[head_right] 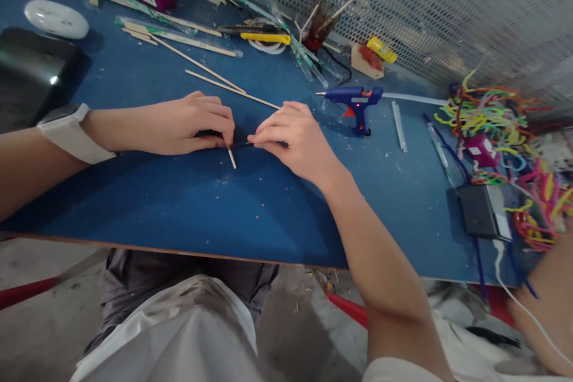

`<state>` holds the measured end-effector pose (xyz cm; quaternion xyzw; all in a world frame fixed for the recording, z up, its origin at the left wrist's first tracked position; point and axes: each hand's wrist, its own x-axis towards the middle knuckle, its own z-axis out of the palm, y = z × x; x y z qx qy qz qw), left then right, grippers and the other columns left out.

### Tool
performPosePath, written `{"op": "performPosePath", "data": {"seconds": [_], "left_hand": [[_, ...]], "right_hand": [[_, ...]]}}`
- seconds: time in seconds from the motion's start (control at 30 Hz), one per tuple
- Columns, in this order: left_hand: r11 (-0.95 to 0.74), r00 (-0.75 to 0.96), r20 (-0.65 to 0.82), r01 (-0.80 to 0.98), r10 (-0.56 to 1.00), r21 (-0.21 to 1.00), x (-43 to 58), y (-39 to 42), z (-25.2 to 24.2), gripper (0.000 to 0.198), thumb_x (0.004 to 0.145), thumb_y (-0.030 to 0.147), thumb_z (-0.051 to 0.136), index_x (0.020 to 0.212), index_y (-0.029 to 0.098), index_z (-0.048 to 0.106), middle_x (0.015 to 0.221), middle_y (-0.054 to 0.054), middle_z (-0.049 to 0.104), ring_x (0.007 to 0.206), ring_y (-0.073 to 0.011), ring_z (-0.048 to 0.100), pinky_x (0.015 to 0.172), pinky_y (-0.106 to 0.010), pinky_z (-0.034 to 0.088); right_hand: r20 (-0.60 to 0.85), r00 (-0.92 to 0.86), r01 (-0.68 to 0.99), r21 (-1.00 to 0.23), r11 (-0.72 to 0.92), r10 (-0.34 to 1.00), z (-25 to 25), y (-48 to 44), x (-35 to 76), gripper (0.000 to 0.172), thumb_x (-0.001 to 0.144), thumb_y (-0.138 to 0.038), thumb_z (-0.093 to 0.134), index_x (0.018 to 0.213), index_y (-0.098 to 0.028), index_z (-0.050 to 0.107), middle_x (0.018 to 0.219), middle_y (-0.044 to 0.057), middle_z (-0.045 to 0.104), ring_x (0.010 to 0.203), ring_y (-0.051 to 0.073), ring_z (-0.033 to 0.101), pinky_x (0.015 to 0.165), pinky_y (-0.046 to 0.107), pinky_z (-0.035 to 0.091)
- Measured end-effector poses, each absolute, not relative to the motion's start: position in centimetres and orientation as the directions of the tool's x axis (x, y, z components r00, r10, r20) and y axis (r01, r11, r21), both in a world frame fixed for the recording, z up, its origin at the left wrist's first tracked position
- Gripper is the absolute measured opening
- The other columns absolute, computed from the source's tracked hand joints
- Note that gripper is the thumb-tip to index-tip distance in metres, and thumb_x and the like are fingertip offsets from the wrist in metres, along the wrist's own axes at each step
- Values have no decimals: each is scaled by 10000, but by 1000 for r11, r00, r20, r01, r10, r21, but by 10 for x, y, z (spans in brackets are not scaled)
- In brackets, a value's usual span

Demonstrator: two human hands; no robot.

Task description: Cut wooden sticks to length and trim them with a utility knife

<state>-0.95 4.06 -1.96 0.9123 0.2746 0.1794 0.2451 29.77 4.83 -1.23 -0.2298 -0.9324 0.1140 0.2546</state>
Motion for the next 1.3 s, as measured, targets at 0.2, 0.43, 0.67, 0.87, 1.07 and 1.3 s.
{"op": "performPosePath", "data": {"seconds": [0.2,0.43,0.67,0.87,1.07,1.3], "left_hand": [[-730,800,167,413,577,544,-10,40,-15,245,1137,394,560,1014,291,746,1093,-41,780,1058,-268,686,1062,-429,434],[-742,802,155,436,577,509,-9,39,-16,259,1126,392,513,1008,287,718,1091,-46,770,1075,-280,682,1022,-446,424],[-741,800,146,447,582,501,-10,39,-14,262,1140,394,518,1006,284,715,1124,-36,770,1082,-272,690,1069,-441,432],[-746,808,135,446,573,494,-11,38,-12,278,1152,379,511,1034,277,740,1137,-37,786,1119,-259,707,1112,-429,461],[-730,791,154,445,592,519,-10,39,-14,298,1139,443,538,967,298,734,1101,-36,795,1084,-274,715,1130,-464,478],[-721,786,152,448,600,529,-9,39,-13,255,1108,430,555,975,303,732,1081,-43,799,1073,-288,729,1117,-490,492]], "right_hand": [[372,-795,363,-342,867,480,-11,46,297,229,1197,-360,694,1104,-346,903,1173,-11,916,1094,228,824,1330,570,482],[385,-765,383,-373,845,517,-11,49,299,226,1187,-381,709,1078,-342,903,1147,-8,913,1075,237,823,1344,590,471],[359,-775,386,-383,839,520,-12,49,298,209,1189,-385,711,1102,-364,901,1189,-27,922,1169,245,830,1366,579,441],[381,-762,395,-368,842,524,-13,46,294,281,1212,-411,657,1071,-339,889,1175,-11,917,1139,247,817,1331,565,472],[344,-759,431,-370,823,552,-10,46,296,253,1198,-425,677,1095,-362,900,1162,-11,913,1170,274,812,1364,606,430],[337,-768,432,-355,829,544,-9,45,295,267,1203,-416,661,1094,-357,898,1170,-7,909,1172,279,806,1357,609,433]]}}
